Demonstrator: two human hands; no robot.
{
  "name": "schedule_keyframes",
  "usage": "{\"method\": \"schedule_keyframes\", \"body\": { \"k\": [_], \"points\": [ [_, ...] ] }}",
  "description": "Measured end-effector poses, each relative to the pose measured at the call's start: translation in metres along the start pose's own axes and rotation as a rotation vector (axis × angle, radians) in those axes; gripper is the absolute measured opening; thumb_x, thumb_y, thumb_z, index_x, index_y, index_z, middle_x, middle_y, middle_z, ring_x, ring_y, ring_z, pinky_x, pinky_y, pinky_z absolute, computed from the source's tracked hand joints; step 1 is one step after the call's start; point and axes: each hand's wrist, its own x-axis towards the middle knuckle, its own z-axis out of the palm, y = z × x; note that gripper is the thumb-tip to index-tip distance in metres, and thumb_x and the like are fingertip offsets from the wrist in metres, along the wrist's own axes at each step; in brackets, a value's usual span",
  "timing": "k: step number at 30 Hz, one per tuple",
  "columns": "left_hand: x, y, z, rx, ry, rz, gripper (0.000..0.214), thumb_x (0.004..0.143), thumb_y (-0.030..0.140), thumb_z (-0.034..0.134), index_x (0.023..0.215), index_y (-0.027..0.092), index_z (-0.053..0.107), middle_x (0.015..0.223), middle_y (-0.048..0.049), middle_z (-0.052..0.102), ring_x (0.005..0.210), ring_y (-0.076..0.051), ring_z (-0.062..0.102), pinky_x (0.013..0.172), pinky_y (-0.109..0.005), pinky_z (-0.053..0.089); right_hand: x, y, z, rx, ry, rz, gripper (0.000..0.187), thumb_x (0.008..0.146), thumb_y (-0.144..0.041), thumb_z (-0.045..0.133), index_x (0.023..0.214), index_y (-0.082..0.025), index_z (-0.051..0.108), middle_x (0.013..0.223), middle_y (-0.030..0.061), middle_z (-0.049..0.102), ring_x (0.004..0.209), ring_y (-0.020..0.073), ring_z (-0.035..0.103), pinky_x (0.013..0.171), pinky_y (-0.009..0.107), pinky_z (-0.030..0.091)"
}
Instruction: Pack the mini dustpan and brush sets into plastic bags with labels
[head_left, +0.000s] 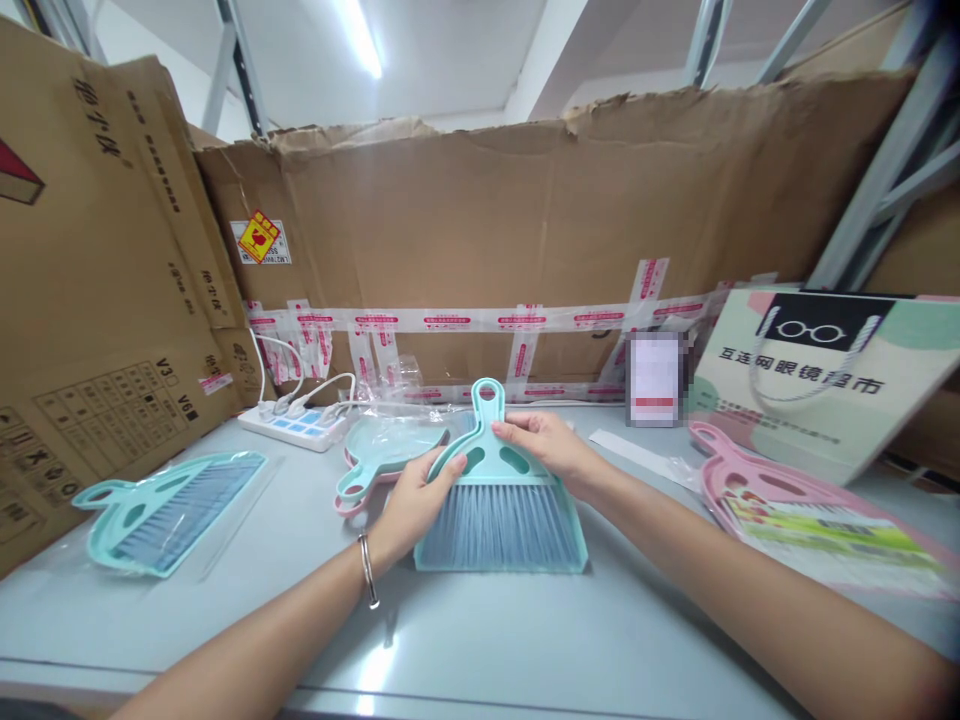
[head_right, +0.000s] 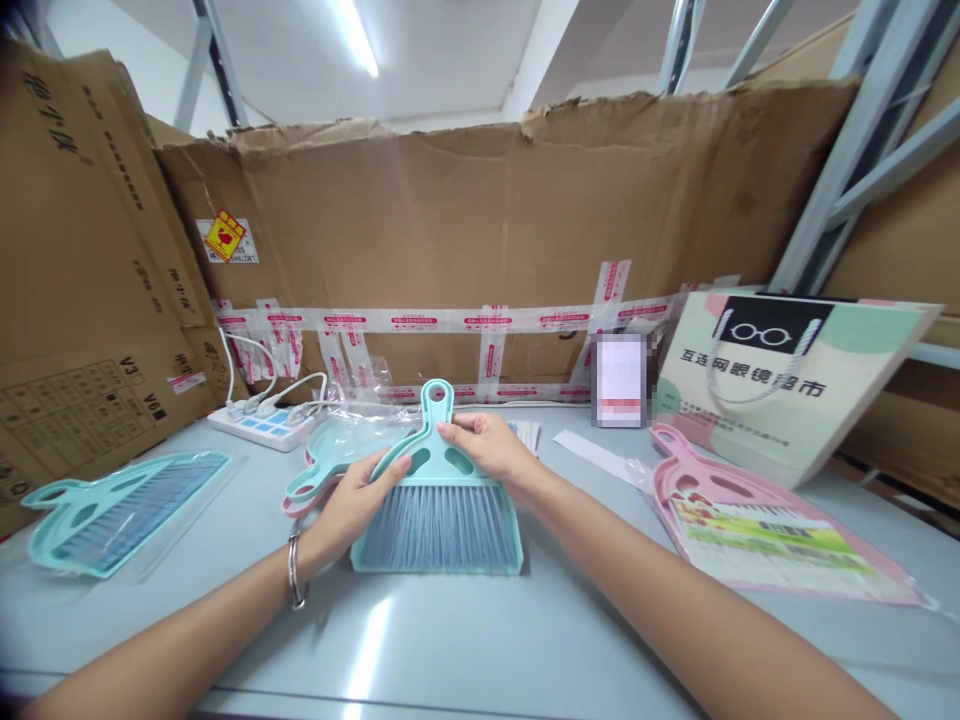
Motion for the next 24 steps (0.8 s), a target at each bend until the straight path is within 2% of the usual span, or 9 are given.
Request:
{"method": "schedule_keyframes", "body": {
  "k": [4,6,8,10,11,14,16,19,24],
  "points": [
    [0.001,0.001,-0.001,-0.003,0.009,0.002,0.032,0.081,0.043,0.050,0.096,0.019,0.065,0.094,-0.0024,0.066,0.093,-0.021,0.056,0.085,-0.031,0.041,0.002,-0.010,-0.011,-0.131,-0.043,-0.028,0.045,0.063,-0.055,0.064,0.085,-0.015,0.067,0.067,0.0018,0.064,0.061,0.0130,0.057,0.058,0.024,0.044],
    [0.001,0.003,-0.002,-0.006,0.030,-0.013,0.032,0.080,0.043,0.051,0.097,0.019,0.065,0.096,-0.0025,0.066,0.095,-0.022,0.056,0.086,-0.031,0.041,0.003,-0.016,-0.038,-0.297,-0.034,-0.085,0.045,0.069,-0.056,0.058,0.092,-0.018,0.065,0.083,0.0040,0.067,0.077,0.0163,0.060,0.068,0.027,0.046],
    [0.001,0.006,-0.003,-0.012,0.046,-0.040,0.034,0.080,0.043,0.052,0.099,0.019,0.065,0.098,-0.0029,0.067,0.096,-0.022,0.057,0.086,-0.032,0.041,0.005,-0.015,-0.078,-0.555,0.085,-0.137,0.042,0.074,-0.052,0.053,0.100,-0.019,0.061,0.103,0.0057,0.064,0.097,0.0187,0.057,0.083,0.029,0.043],
    [0.001,0.008,-0.005,-0.023,0.055,-0.054,0.035,0.079,0.043,0.052,0.102,0.019,0.064,0.100,-0.0032,0.067,0.098,-0.022,0.057,0.087,-0.032,0.041,0.007,-0.003,-0.123,-0.899,0.174,0.057,0.038,0.075,-0.044,0.053,0.102,-0.017,0.059,0.112,0.0089,0.061,0.102,0.0207,0.055,0.088,0.030,0.041],
    [0.001,0.008,-0.005,-0.028,0.055,-0.055,0.035,0.079,0.043,0.052,0.103,0.019,0.064,0.102,-0.0033,0.067,0.099,-0.022,0.056,0.089,-0.032,0.041,0.007,0.006,-0.144,-1.066,0.125,0.228,0.039,0.073,-0.041,0.055,0.103,-0.017,0.058,0.113,0.0096,0.060,0.103,0.0215,0.056,0.088,0.030,0.041],
    [0.002,0.007,-0.007,-0.040,0.052,-0.061,0.036,0.080,0.043,0.052,0.105,0.019,0.063,0.105,-0.0031,0.066,0.102,-0.022,0.056,0.091,-0.033,0.040,0.006,0.034,-0.185,-1.165,0.100,0.418,0.050,0.057,-0.034,0.069,0.101,-0.012,0.059,0.106,0.0165,0.062,0.095,0.0304,0.059,0.079,0.037,0.045],
    [0.003,0.005,-0.007,-0.048,0.049,-0.072,0.036,0.080,0.044,0.052,0.104,0.020,0.063,0.105,-0.0030,0.066,0.103,-0.022,0.056,0.091,-0.033,0.040,0.006,0.047,-0.196,-1.174,0.107,0.454,0.059,0.053,-0.035,0.071,0.106,-0.012,0.057,0.108,0.0175,0.061,0.095,0.0324,0.059,0.075,0.039,0.046],
    [0.004,0.003,-0.008,-0.052,0.059,-0.076,0.036,0.079,0.045,0.052,0.103,0.020,0.063,0.105,-0.0028,0.066,0.103,-0.023,0.056,0.092,-0.035,0.040,0.005,0.051,-0.194,-1.176,0.106,0.466,0.061,0.052,-0.035,0.071,0.108,-0.014,0.057,0.107,0.0152,0.062,0.093,0.0294,0.060,0.073,0.035,0.047],
    [0.004,0.002,-0.009,-0.063,0.064,-0.074,0.036,0.079,0.046,0.053,0.102,0.020,0.063,0.107,-0.0035,0.066,0.106,-0.023,0.055,0.095,-0.036,0.038,0.005,0.035,-0.185,-1.159,0.101,0.377,0.032,0.052,-0.031,0.069,0.080,-0.016,0.065,0.085,0.0085,0.068,0.080,0.0260,0.062,0.066,0.031,0.046]
  ]
}}
